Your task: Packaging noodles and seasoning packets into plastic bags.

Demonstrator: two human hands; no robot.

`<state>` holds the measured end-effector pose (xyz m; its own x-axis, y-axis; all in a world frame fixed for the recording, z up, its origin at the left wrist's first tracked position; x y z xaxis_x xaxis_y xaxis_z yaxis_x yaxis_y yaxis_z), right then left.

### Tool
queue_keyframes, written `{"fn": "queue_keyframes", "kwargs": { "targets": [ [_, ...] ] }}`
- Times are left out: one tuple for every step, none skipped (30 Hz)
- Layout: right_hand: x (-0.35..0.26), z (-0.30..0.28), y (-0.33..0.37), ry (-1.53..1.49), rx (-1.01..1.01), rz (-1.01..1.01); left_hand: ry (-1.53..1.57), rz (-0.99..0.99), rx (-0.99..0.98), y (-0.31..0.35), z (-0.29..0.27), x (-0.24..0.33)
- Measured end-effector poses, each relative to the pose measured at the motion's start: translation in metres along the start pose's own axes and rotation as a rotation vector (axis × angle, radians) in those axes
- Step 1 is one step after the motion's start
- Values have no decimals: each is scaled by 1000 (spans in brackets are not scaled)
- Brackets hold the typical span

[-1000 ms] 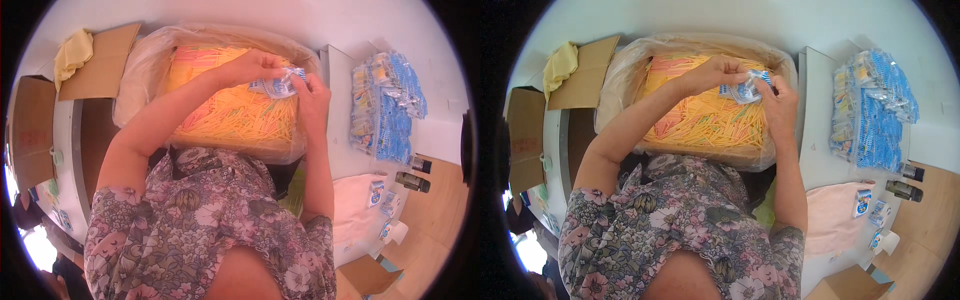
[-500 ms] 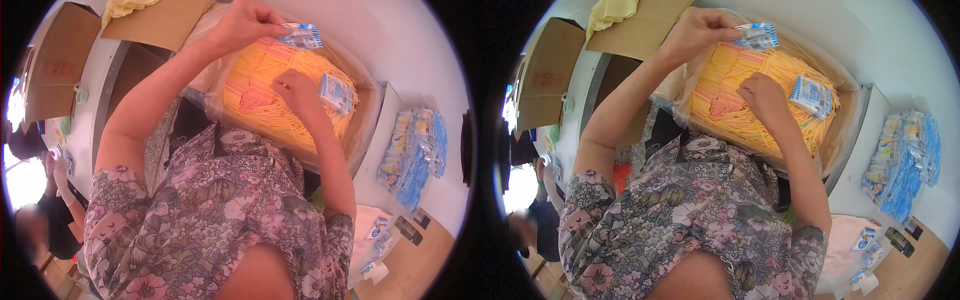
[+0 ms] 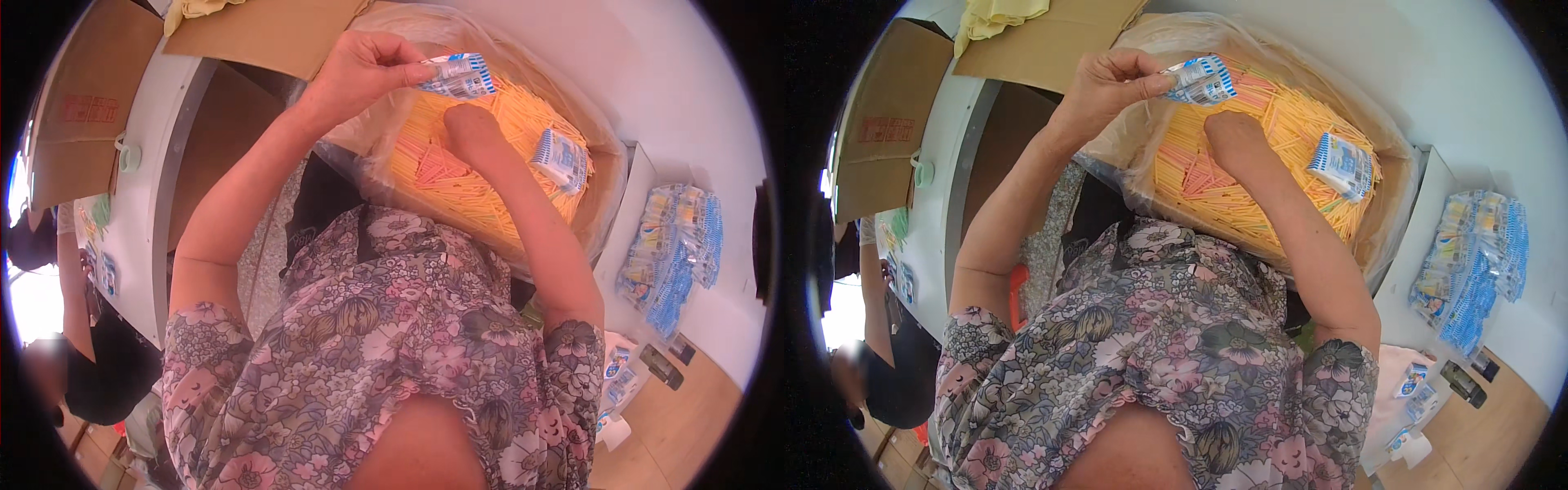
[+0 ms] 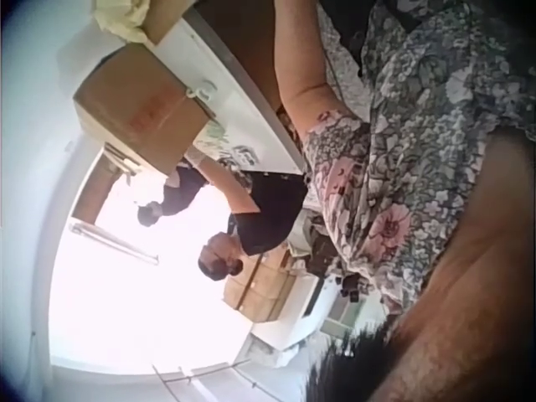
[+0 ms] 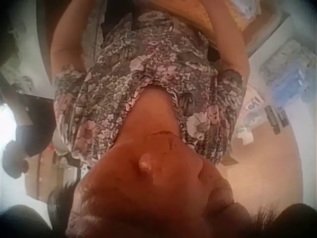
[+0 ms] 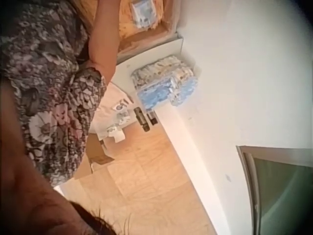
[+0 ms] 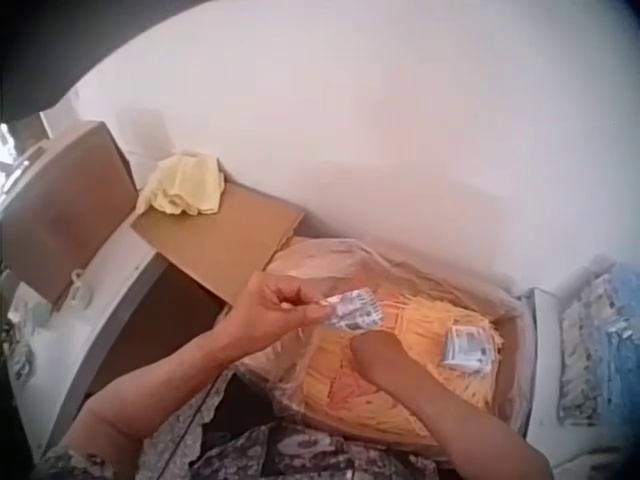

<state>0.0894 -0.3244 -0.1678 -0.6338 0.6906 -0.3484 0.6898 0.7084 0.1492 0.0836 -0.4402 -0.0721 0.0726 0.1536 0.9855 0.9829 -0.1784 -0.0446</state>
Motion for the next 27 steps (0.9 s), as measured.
{"fn": "queue_keyframes", "kwargs": {
  "targets": [
    [-1, 2, -1, -2, -21, -10, 12, -25, 4, 1, 0, -3],
    [-1, 4, -2, -3, -43, -22, 11, -22, 0, 2, 0, -4],
    [1, 3, -3, -3, -38, -19, 23, -32, 2, 3, -1, -6],
    [3, 2, -3, -12, -43, -19, 34, -41, 4, 4, -2, -8],
    [5, 2, -2, -22, -48, -19, 32, -39, 1, 6, -3, -9],
    [5, 0, -1, -21, -44, -17, 33, -56, 6, 8, -5, -12],
    [10, 0, 0, -89, -58, 25, 34, -73, 11, 9, -7, -14],
    [15, 0, 0, -158, -71, 69, 31, -68, 7, 11, -8, -12],
    [20, -1, 1, -156, -64, 71, 23, -92, 5, 14, -9, -13],
    [35, 2, 3, -345, -68, 134, 15, -115, 4, 17, -9, -13],
    [43, -1, 4, -530, -74, 192, 14, -105, 6, 21, -10, -11],
    [45, -7, 7, -522, -67, 190, 47, -130, -79, 25, -2, -12],
    [50, -13, 15, -780, -25, 249, 79, -153, -163, 28, 8, -12],
    [53, -18, 23, -1038, 17, 306, 80, -144, -161, 29, 12, -9],
    [53, -22, 26, -1029, 20, 304, -30, -145, -287, 32, 28, -8],
    [53, -20, 31, -1212, 1, 346, -142, -145, -411, 37, 44, -8],
    [53, -17, 35, -1396, -17, 389, -42, -56, -437, 38, 58, 2],
    [54, -17, 37, -1390, -13, 388, -41, -49, -437, 35, 63, 1],
    [55, -9, 39, -1545, -1, 425, -49, -79, -466, 35, 70, -3],
    [56, -1, 43, -1701, 13, 464, -55, -110, -500, 36, 78, -8],
    [59, 3, 45, -1696, 17, 467, -51, -105, -502, 36, 81, -11],
    [60, 5, 47, -1717, 46, 436, -4, -133, -465, 36, 82, -17],
    [60, 4, 46, -1740, 74, 403, 39, -163, -427, 34, 80, -21],
    [60, 3, 47, -1739, 77, 402, 39, -160, -429, 34, 80, -21],
    [57, -6, 48, -1665, 105, 310, 7, -154, -426, 34, 80, -21],
    [52, -14, 48, -1591, 129, 218, -26, -150, -421, 34, 79, -22],
    [47, -15, 49, -1590, 131, 217, -27, -149, -421, 34, 78, -23]
  ]
}}
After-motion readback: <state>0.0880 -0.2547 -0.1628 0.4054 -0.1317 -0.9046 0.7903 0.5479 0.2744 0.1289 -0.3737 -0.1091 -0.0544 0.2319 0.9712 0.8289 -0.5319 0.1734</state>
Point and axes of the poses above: each hand's wrist, its own y-axis away from the middle knuckle, its own z-axis out of the palm, x = y × z, the point moved 10 cm from there along -y, towards the middle knuckle, and after that the axes turned 4 degrees about -y, right-handed, at the moved point
